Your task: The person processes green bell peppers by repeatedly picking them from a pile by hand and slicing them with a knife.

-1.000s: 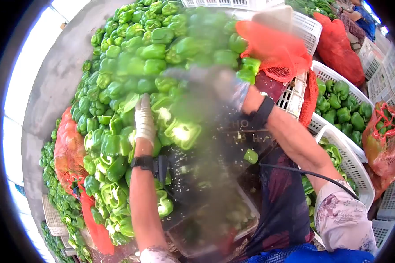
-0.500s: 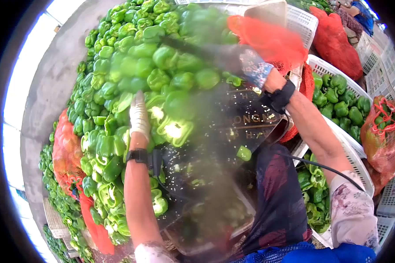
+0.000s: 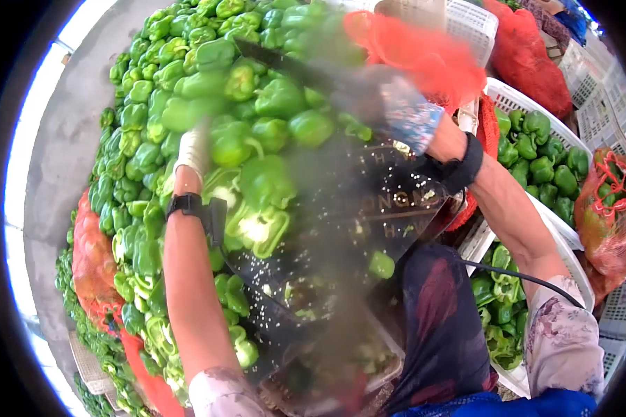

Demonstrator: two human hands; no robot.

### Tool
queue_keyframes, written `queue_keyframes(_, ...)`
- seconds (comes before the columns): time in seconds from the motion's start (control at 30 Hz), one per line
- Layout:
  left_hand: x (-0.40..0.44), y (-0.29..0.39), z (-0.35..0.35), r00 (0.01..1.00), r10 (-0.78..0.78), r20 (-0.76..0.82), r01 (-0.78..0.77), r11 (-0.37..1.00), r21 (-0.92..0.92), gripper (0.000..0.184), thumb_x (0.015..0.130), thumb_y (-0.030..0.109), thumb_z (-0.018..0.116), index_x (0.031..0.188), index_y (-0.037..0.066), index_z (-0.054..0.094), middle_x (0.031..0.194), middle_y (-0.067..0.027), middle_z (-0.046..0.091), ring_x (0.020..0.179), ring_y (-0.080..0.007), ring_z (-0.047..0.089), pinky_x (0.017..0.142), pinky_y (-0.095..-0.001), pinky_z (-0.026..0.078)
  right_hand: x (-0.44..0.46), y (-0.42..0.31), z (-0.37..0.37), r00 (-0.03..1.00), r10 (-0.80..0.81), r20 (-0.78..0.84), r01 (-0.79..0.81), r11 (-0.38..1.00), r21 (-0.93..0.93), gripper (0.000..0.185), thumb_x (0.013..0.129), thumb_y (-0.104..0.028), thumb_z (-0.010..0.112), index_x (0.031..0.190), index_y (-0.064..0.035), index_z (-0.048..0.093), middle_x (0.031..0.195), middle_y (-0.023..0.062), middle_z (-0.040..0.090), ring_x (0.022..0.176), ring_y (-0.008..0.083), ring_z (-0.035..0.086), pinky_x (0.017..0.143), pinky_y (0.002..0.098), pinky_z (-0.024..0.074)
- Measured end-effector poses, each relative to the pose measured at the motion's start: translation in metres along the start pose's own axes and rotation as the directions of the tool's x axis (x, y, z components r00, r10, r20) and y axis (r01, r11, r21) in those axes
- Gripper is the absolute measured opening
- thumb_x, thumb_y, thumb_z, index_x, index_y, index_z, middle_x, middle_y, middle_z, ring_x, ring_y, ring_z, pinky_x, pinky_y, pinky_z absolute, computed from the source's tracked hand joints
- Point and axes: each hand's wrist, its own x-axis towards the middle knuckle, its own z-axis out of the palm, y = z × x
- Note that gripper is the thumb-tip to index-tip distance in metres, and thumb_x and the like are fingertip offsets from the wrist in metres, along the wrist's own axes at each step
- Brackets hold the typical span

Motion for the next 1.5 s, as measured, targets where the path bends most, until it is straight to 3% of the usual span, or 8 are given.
queue_keyframes(0.07, 0.033, -0.004, -0.004, 0.997, -0.020, 0.073, 0.019, 1.000, 0.014, 0.044, 0.092, 0.038, 0.065, 0.119, 0.004, 0.063, 0.101, -0.0113, 0.071, 0.082, -0.0242, 0.070, 0.073, -0.0395, 0.058, 0.022, -0.003, 0.011, 0.969, 0.234, 0.083, -0.222, 0.966, -0.136, 0.030, 0.092, -0.010, 0.053, 0.120, 0.0006, 0.057, 0.083, 0.0153, 0.066, 0.075, 0.0310, 0.067, 0.062, 0.0413, 0.0534)
queue_keyframes(0.2, 0.028, -0.005, -0.015, 0.983, -0.071, 0.168, 0.067, 0.997, 0.028, 0.038, 0.090, 0.028, 0.067, 0.118, 0.002, 0.063, 0.101, -0.0127, 0.070, 0.083, -0.0249, 0.069, 0.074, -0.0384, 0.057, 0.038, -0.012, 0.035, 0.995, 0.088, -0.046, -0.097, 0.963, -0.250, 0.026, 0.093, -0.008, 0.049, 0.117, -0.0030, 0.059, 0.081, 0.0162, 0.066, 0.077, 0.0307, 0.069, 0.062, 0.0405, 0.0538)
queue_keyframes(0.73, -0.025, -0.009, -0.024, 0.946, 0.324, 0.011, -0.278, 0.796, 0.538, 0.032, 0.086, 0.019, 0.067, 0.112, -0.001, 0.068, 0.092, -0.0092, 0.069, 0.075, -0.0162, 0.062, 0.067, -0.0295, 0.051, -0.021, -0.086, -0.017, 0.988, 0.056, -0.145, -0.034, 0.988, 0.149, 0.044, 0.091, -0.009, 0.058, 0.134, -0.0084, 0.054, 0.080, 0.0157, 0.063, 0.069, 0.0284, 0.066, 0.057, 0.0408, 0.0527)
queue_keyframes(0.9, 0.041, -0.025, 0.001, 0.985, 0.114, 0.126, -0.158, 0.891, 0.427, 0.054, 0.094, 0.035, 0.063, 0.130, -0.005, 0.054, 0.118, -0.0183, 0.066, 0.104, -0.0280, 0.065, 0.094, -0.0358, 0.050, -0.003, -0.015, 0.028, 0.989, 0.066, -0.132, -0.067, 0.998, -0.004, 0.035, 0.084, -0.008, 0.062, 0.119, -0.0058, 0.063, 0.074, 0.0136, 0.063, 0.064, 0.0297, 0.065, 0.058, 0.0410, 0.0525)
queue_keyframes(0.97, 0.190, -0.091, -0.066, 0.857, 0.025, 0.515, -0.241, 0.903, 0.357, 0.069, 0.098, 0.045, 0.049, 0.143, -0.007, 0.038, 0.144, -0.0231, 0.047, 0.132, -0.0300, 0.045, 0.115, -0.0354, 0.029, 0.001, -0.014, 0.033, 0.990, 0.140, -0.008, -0.140, 0.989, 0.050, 0.029, 0.081, -0.010, 0.063, 0.109, -0.0045, 0.066, 0.075, 0.0134, 0.064, 0.063, 0.0301, 0.064, 0.059, 0.0408, 0.0528)
queue_keyframes(1.27, 0.024, -0.024, -0.035, 0.924, 0.380, 0.046, -0.373, 0.867, 0.330, 0.053, 0.077, 0.007, 0.076, 0.125, -0.001, 0.054, 0.107, -0.0153, 0.066, 0.097, -0.0257, 0.065, 0.075, -0.0354, 0.055, 0.017, -0.042, 0.044, 0.990, 0.121, 0.077, -0.123, 0.992, 0.025, 0.023, 0.088, -0.008, 0.057, 0.111, -0.0026, 0.060, 0.075, 0.0165, 0.065, 0.068, 0.0328, 0.065, 0.059, 0.0413, 0.0507)
queue_keyframes(1.43, -0.078, 0.022, -0.073, 0.934, 0.355, 0.047, -0.344, 0.854, 0.390, 0.027, 0.075, -0.010, 0.062, 0.096, 0.005, 0.070, 0.120, -0.0126, 0.062, 0.101, -0.0261, 0.066, 0.081, -0.0382, 0.058, -0.003, -0.051, 0.022, 0.999, 0.042, -0.007, -0.041, 0.993, 0.110, 0.033, 0.087, -0.011, 0.058, 0.119, -0.0077, 0.058, 0.076, 0.0138, 0.066, 0.061, 0.0313, 0.065, 0.052, 0.0439, 0.0498)
queue_keyframes(1.5, -0.110, 0.032, -0.084, 0.961, 0.270, 0.060, -0.276, 0.923, 0.266, 0.042, 0.072, -0.004, 0.061, 0.114, 0.001, 0.061, 0.110, -0.0109, 0.064, 0.095, -0.0239, 0.065, 0.081, -0.0352, 0.056, 0.021, -0.038, 0.021, 0.995, -0.021, -0.100, 0.027, 0.998, 0.059, 0.034, 0.088, -0.011, 0.058, 0.122, -0.0080, 0.057, 0.077, 0.0138, 0.066, 0.060, 0.0315, 0.064, 0.054, 0.0449, 0.0513)
